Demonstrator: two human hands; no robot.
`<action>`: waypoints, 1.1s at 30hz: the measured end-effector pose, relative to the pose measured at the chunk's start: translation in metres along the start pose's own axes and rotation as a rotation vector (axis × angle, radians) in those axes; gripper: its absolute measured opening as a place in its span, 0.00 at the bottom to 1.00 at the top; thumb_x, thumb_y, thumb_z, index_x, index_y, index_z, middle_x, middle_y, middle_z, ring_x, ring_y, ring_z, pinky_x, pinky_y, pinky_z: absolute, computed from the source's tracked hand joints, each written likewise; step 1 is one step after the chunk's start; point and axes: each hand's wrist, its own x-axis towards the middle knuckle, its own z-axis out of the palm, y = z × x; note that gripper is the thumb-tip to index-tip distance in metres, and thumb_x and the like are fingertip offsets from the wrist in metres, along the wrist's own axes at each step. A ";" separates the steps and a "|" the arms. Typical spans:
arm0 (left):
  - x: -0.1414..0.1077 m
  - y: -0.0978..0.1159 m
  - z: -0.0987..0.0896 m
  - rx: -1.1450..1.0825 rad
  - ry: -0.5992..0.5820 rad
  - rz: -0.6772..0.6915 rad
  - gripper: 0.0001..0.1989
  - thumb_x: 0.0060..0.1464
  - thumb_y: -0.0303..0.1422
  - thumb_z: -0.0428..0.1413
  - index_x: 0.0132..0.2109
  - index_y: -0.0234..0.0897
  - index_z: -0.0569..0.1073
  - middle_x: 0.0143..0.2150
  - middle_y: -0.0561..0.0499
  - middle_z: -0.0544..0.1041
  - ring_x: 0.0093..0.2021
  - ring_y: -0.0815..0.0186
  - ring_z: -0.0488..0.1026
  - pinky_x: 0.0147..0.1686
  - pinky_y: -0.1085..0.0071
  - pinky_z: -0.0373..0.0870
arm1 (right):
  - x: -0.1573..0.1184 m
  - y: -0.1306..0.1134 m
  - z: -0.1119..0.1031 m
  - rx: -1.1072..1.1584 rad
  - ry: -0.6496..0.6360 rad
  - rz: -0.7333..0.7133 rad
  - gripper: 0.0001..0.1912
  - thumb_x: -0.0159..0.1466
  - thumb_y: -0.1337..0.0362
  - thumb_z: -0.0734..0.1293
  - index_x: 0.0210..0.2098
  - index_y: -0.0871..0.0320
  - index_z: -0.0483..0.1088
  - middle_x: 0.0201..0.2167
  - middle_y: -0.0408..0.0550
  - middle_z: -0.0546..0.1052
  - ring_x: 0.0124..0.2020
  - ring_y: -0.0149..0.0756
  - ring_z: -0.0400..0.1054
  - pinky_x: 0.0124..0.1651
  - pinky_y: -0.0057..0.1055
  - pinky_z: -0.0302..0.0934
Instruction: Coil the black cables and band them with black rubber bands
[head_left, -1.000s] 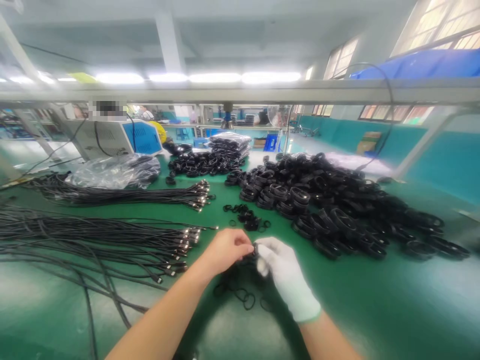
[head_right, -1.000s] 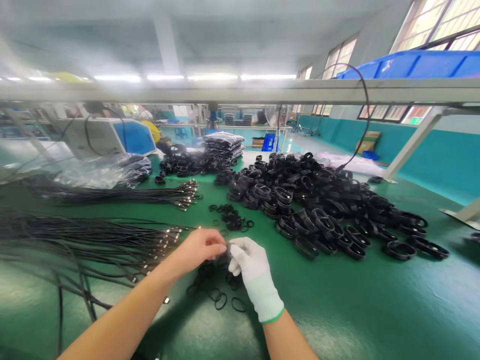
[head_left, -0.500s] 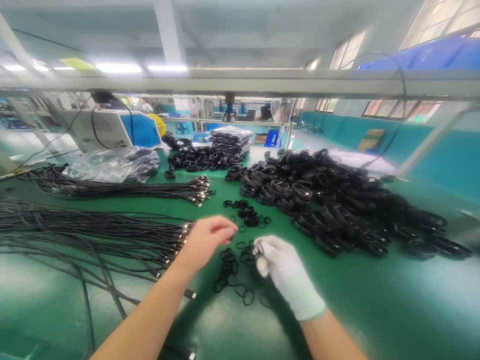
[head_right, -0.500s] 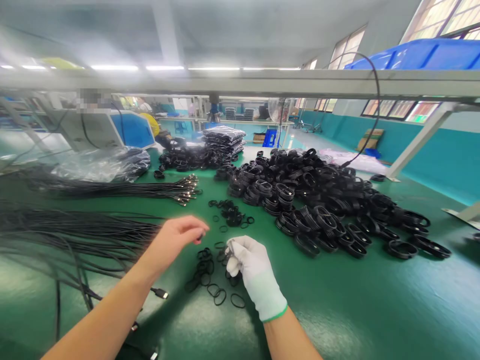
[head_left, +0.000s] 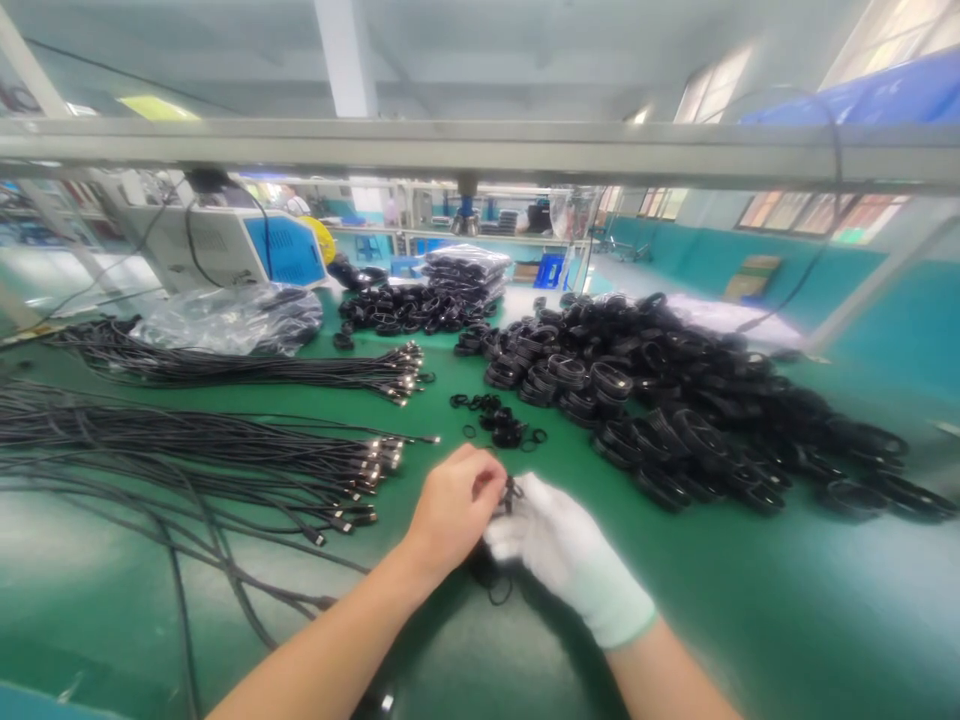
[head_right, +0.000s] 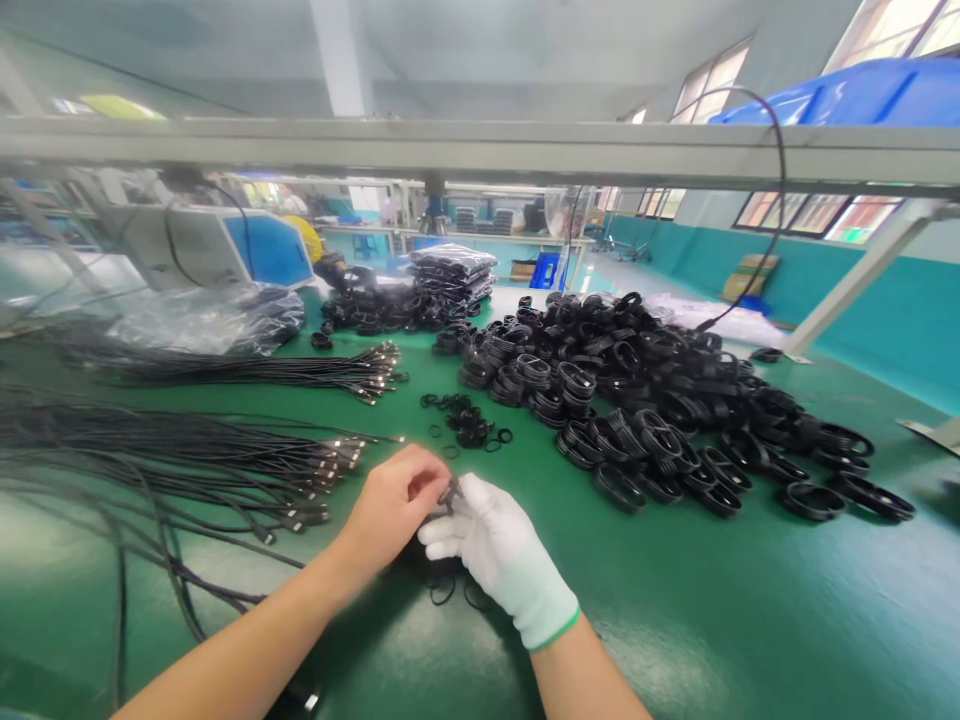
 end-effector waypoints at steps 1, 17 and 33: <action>0.000 -0.002 0.001 0.008 0.007 -0.013 0.07 0.51 0.26 0.51 0.30 0.38 0.73 0.30 0.54 0.71 0.29 0.69 0.67 0.30 0.75 0.62 | 0.000 0.000 0.001 -0.017 -0.004 -0.014 0.16 0.59 0.55 0.67 0.38 0.62 0.68 0.31 0.48 0.74 0.28 0.34 0.72 0.30 0.29 0.66; 0.003 -0.015 -0.019 -0.011 -0.121 -0.115 0.09 0.52 0.33 0.52 0.40 0.43 0.76 0.39 0.53 0.78 0.38 0.64 0.72 0.38 0.70 0.66 | 0.000 -0.002 0.005 -0.296 0.240 0.048 0.17 0.48 0.61 0.74 0.30 0.63 0.65 0.22 0.48 0.75 0.20 0.35 0.71 0.22 0.29 0.66; 0.012 -0.026 -0.042 0.114 -0.034 -0.170 0.08 0.51 0.31 0.54 0.36 0.40 0.77 0.38 0.51 0.79 0.40 0.61 0.73 0.44 0.66 0.65 | -0.004 -0.003 0.002 -0.201 0.121 0.027 0.16 0.55 0.59 0.70 0.36 0.64 0.66 0.29 0.55 0.76 0.27 0.42 0.73 0.33 0.44 0.68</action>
